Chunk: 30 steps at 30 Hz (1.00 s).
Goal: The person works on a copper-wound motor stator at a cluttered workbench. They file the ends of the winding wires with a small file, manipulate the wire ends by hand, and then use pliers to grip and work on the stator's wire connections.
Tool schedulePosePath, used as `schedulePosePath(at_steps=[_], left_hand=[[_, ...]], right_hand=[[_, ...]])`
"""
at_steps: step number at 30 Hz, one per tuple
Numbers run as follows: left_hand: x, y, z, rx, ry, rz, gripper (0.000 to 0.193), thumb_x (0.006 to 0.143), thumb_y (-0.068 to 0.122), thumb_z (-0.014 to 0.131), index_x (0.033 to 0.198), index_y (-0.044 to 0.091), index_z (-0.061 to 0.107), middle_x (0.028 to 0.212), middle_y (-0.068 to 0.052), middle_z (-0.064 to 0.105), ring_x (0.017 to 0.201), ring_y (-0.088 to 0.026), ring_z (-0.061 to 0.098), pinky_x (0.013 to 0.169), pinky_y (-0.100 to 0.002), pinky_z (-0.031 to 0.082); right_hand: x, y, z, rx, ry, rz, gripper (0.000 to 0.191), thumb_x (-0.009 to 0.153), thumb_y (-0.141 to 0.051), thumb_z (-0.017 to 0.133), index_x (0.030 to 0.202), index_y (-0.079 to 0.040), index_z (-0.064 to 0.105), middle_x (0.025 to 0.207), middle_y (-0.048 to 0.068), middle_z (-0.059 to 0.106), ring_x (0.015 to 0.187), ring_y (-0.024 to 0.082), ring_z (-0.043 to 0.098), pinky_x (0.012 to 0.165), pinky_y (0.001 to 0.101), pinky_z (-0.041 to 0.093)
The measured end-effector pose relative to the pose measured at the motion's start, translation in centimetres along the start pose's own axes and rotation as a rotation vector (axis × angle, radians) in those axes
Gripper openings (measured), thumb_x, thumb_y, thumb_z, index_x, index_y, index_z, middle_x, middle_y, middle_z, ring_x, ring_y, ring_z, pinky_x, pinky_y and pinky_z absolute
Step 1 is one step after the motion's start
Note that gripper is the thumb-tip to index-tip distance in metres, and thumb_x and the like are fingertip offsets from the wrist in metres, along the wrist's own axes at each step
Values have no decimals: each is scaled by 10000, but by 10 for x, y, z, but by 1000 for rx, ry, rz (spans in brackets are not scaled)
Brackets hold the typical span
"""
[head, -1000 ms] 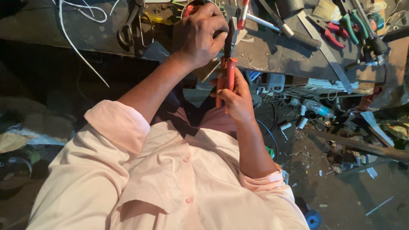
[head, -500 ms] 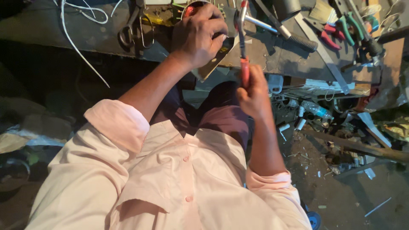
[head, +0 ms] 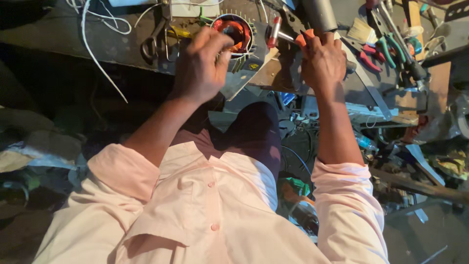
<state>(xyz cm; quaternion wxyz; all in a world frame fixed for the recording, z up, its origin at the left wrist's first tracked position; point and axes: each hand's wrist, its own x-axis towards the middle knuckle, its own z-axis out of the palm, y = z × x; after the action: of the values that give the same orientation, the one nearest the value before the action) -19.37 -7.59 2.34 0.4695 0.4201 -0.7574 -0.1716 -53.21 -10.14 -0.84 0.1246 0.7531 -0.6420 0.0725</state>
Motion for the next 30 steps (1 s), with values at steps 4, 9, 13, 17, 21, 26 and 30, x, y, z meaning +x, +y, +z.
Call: schedulePosePath(at_steps=[4,9,13,17,21,26,30], left_hand=[[-4,8,5,85,-64,22,217,925,155,783,1106,62,706,1071,-110,624,918,-295,690,777,-414,553],[10,9,27,261,-69,136,297,855,235,829,1061,60,706,1047,-118,569,913,-295,642,787,-449,488],[12,7,42,264,-69,138,268,836,235,835,999,73,698,1068,-109,555,958,-290,619,811,-458,430],[10,2,48,192,-69,54,190,862,199,827,959,93,702,1079,-76,564,963,-277,613,838,-461,423],[13,-4,46,182,-58,63,190,818,180,820,929,83,700,1039,-93,586,937,-274,622,783,-467,398],[21,-12,38,141,-102,-34,140,881,163,799,957,91,707,939,-93,643,944,-309,632,773,-484,416],[24,-21,33,35,-120,3,123,914,78,705,1037,73,694,1005,-113,672,987,-330,638,848,-451,502]], right_hand=[[13,-11,-13,-79,19,15,245,1046,-331,762,1125,-106,709,1224,147,605,1116,367,567,849,542,465],[-3,-37,-41,273,67,-188,406,847,-186,839,1210,-72,698,1283,170,605,1196,381,583,955,496,487],[-18,-56,-55,594,57,-210,377,851,-84,846,1175,-33,661,1269,176,607,1209,396,601,1021,453,498],[-20,-63,-62,726,42,-202,290,896,-27,804,1146,-35,659,1256,126,646,1148,313,656,923,384,531],[-10,-63,-62,1035,-37,-111,222,956,65,700,1148,-40,659,1218,76,658,1045,173,666,769,275,518],[13,-73,-48,1436,-109,-164,389,948,170,571,1274,-29,644,1212,64,639,1053,114,638,807,253,534],[32,-90,-32,1646,-285,-62,372,980,171,493,1268,-16,634,1105,34,656,861,76,615,719,233,502]])
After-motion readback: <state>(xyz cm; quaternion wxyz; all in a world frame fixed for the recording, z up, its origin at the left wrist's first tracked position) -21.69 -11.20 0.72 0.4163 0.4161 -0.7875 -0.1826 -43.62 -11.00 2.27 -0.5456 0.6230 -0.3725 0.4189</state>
